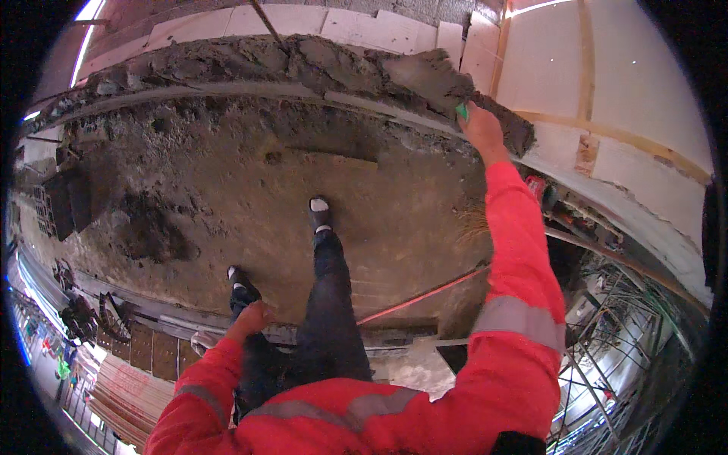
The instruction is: The person scoops wet cement from a pile on the floor using a trowel and applies it to the base of a brick wall. They repeatedly smooth the cement along the wall's edge and later scoop cement from a bag to continue the application.
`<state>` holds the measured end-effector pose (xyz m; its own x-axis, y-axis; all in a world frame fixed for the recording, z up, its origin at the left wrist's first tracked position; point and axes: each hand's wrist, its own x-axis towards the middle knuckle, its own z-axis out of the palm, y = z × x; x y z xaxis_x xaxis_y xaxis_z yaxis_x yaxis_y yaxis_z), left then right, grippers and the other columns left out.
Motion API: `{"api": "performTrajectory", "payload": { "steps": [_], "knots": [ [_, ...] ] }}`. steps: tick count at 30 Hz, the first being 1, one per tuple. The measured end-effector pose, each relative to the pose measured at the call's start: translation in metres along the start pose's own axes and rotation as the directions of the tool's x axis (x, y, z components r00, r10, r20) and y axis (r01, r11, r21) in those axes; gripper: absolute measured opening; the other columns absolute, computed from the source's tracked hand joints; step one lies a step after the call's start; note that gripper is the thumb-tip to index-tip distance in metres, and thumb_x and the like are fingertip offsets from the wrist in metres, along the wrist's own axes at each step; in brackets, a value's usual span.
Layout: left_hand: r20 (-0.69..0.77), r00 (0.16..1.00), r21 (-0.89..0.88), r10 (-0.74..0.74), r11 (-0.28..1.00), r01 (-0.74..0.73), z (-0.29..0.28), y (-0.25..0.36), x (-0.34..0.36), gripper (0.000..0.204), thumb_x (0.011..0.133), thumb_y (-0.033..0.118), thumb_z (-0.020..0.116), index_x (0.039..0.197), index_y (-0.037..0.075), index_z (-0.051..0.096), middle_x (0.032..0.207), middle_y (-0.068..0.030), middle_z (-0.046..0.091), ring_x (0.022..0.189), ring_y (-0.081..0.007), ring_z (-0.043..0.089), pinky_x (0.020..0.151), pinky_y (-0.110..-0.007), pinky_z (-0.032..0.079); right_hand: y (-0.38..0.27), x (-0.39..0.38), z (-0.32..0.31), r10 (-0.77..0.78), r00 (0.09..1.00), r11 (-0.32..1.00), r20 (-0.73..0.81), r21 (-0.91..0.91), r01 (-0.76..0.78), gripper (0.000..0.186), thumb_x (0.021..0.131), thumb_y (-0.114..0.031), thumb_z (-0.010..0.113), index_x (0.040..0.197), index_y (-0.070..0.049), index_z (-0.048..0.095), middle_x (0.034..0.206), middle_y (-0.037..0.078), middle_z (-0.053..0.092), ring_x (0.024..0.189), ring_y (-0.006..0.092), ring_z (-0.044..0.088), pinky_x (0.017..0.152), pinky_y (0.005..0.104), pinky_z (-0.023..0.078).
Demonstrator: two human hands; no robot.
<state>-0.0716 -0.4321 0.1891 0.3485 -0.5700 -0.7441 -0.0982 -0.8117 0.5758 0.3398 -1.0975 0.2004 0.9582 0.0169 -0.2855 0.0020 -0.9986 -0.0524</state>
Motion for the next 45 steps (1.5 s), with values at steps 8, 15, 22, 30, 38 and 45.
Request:
{"api": "performTrajectory", "payload": {
  "steps": [8,15,22,30,38,45],
  "knots": [
    [-0.119,0.993,0.019,0.023,1.0,-0.021,0.016,-0.044,-0.02,0.039,0.08,0.03,0.062,0.101,-0.002,0.057,0.102,-0.022,0.058,0.098,-0.0405,0.054,0.087,-0.045,0.045,0.059,-0.041,0.055,0.171,0.976,0.984,-0.135,0.065,-0.163,0.036,0.083,-0.026,0.059,0.112,-0.004,0.055,0.102,0.021,0.061,0.094,0.0396,0.058,0.078,0.0483,0.047],
    [-0.046,0.956,-0.196,-0.291,0.941,0.277,-0.018,0.029,-0.001,0.038,0.081,0.029,0.061,0.102,-0.002,0.059,0.106,-0.0227,0.058,0.103,-0.04,0.054,0.09,-0.045,0.043,0.092,-0.09,-0.01,0.216,0.962,0.976,-0.166,0.037,-0.212,0.047,0.087,-0.031,0.057,0.123,-0.002,0.051,0.107,0.023,0.06,0.096,0.0399,0.059,0.083,0.0468,0.047],
    [-0.123,0.972,-0.186,-0.199,0.967,0.174,0.0,0.018,0.009,0.038,0.082,0.032,0.06,0.106,0.002,0.06,0.107,-0.022,0.059,0.101,-0.04,0.055,0.087,-0.045,0.045,-0.018,-0.003,-0.045,0.038,0.994,0.99,-0.101,0.141,-0.023,0.045,0.088,-0.033,0.056,0.121,-0.003,0.054,0.102,0.023,0.061,0.094,0.0413,0.058,0.081,0.0458,0.046],
    [-0.076,0.963,-0.383,-0.26,0.899,0.212,-0.017,0.031,0.01,0.038,0.082,0.033,0.059,0.104,0.003,0.061,0.102,-0.0204,0.061,0.096,-0.0397,0.056,0.084,-0.046,0.046,-0.028,-0.12,-0.001,0.185,0.982,0.949,-0.036,0.265,-0.169,0.044,0.085,-0.031,0.06,0.117,-0.001,0.055,0.099,0.023,0.062,0.094,0.0401,0.059,0.079,0.045,0.046],
    [0.067,0.979,-0.06,-0.192,0.979,0.196,-0.027,0.022,-0.003,0.028,0.083,0.027,0.055,0.096,0.002,0.061,0.103,-0.0189,0.06,0.092,-0.0388,0.056,0.081,-0.046,0.047,-0.107,-0.133,0.069,0.154,0.977,0.915,0.145,0.352,-0.196,0.05,0.085,-0.047,0.056,0.106,-0.002,0.06,0.089,0.023,0.064,0.084,0.0421,0.061,0.073,0.0482,0.049],
    [-0.011,0.995,-0.014,-0.095,0.995,0.095,-0.022,0.004,0.006,0.029,0.082,0.024,0.055,0.101,0.003,0.059,0.102,-0.0223,0.059,0.099,-0.0388,0.055,0.085,-0.047,0.045,0.012,-0.124,0.086,0.429,0.876,0.83,0.221,0.286,-0.479,0.055,0.086,-0.052,0.05,0.116,-0.006,0.058,0.104,0.026,0.061,0.097,0.0431,0.057,0.082,0.0485,0.046]
  ]
}}
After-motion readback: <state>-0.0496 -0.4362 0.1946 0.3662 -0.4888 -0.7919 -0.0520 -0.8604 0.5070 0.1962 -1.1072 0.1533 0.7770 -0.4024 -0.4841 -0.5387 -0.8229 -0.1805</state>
